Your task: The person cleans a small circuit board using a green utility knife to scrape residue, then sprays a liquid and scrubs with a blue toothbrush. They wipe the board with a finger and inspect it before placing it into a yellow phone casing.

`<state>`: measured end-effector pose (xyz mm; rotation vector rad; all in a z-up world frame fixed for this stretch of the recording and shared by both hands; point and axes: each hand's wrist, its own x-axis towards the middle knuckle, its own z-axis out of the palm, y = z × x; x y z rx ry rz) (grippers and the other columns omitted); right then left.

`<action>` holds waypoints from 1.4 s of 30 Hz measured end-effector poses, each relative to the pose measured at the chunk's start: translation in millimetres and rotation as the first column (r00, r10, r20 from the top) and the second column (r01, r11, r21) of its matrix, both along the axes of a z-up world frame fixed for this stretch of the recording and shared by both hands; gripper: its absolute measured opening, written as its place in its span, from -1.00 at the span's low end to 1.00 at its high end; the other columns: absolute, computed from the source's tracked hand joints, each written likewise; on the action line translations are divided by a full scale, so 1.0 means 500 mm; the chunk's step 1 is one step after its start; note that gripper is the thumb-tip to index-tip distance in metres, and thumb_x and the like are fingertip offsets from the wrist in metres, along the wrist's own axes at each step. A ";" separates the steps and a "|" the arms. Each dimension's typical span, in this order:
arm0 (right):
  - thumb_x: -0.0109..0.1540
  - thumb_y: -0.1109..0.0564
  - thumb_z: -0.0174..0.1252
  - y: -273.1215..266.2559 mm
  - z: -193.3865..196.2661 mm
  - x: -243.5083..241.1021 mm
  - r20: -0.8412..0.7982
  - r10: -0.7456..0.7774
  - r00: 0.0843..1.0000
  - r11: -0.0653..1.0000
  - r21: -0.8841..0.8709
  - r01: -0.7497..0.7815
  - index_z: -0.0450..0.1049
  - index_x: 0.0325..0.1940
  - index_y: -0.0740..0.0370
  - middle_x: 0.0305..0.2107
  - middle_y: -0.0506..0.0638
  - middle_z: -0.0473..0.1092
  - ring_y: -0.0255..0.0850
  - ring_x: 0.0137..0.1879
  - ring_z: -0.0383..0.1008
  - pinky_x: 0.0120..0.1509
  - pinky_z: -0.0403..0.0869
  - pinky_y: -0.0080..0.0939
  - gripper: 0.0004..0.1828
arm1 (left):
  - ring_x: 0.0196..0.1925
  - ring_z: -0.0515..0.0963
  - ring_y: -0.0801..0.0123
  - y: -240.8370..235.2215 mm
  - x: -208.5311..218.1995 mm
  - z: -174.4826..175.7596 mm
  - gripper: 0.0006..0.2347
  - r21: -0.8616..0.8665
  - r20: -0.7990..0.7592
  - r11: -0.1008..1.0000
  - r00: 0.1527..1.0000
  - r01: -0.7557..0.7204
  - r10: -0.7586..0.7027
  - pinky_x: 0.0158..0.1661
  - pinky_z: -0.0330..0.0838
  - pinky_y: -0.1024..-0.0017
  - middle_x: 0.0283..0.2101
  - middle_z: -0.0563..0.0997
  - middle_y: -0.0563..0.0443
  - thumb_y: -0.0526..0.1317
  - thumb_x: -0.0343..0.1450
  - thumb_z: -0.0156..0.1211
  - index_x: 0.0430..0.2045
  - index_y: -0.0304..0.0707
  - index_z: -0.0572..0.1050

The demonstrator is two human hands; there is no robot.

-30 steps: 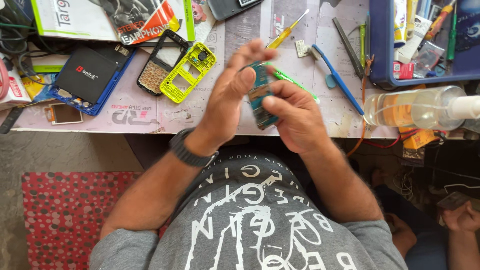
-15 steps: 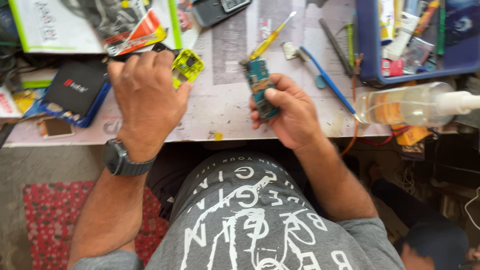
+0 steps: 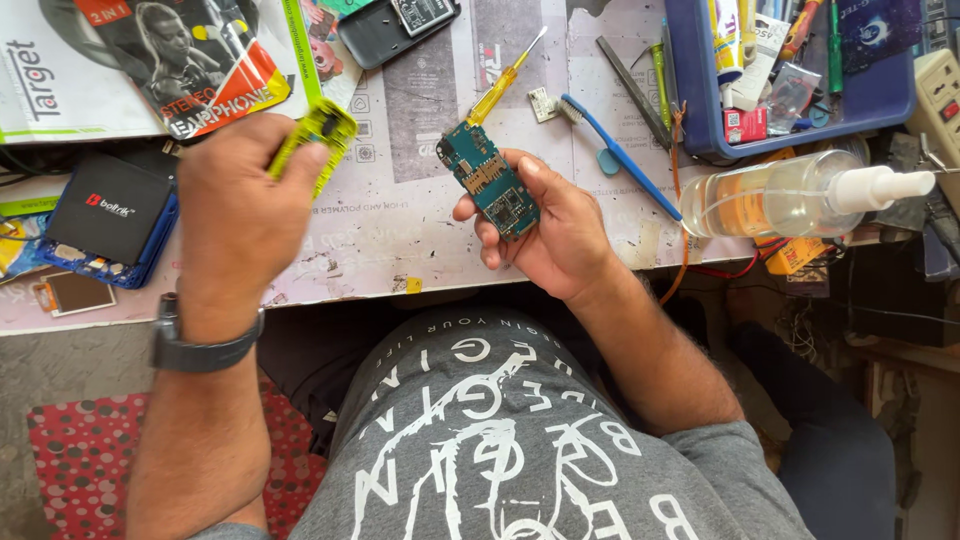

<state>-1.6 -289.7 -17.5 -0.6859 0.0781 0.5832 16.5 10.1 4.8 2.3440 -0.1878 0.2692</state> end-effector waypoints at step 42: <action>0.39 0.21 0.16 0.066 0.035 -0.026 0.366 -0.092 0.926 0.827 -0.489 0.276 0.33 0.20 0.33 -0.20 0.00 0.58 -0.38 -0.15 0.56 -0.08 0.55 -0.35 -0.68 | -0.34 0.43 0.65 -0.184 -0.069 -0.026 -0.68 -0.914 -0.253 0.371 0.944 -0.161 -0.213 -0.32 0.35 0.64 -0.14 0.49 0.10 -0.21 0.47 0.19 0.04 -0.38 0.34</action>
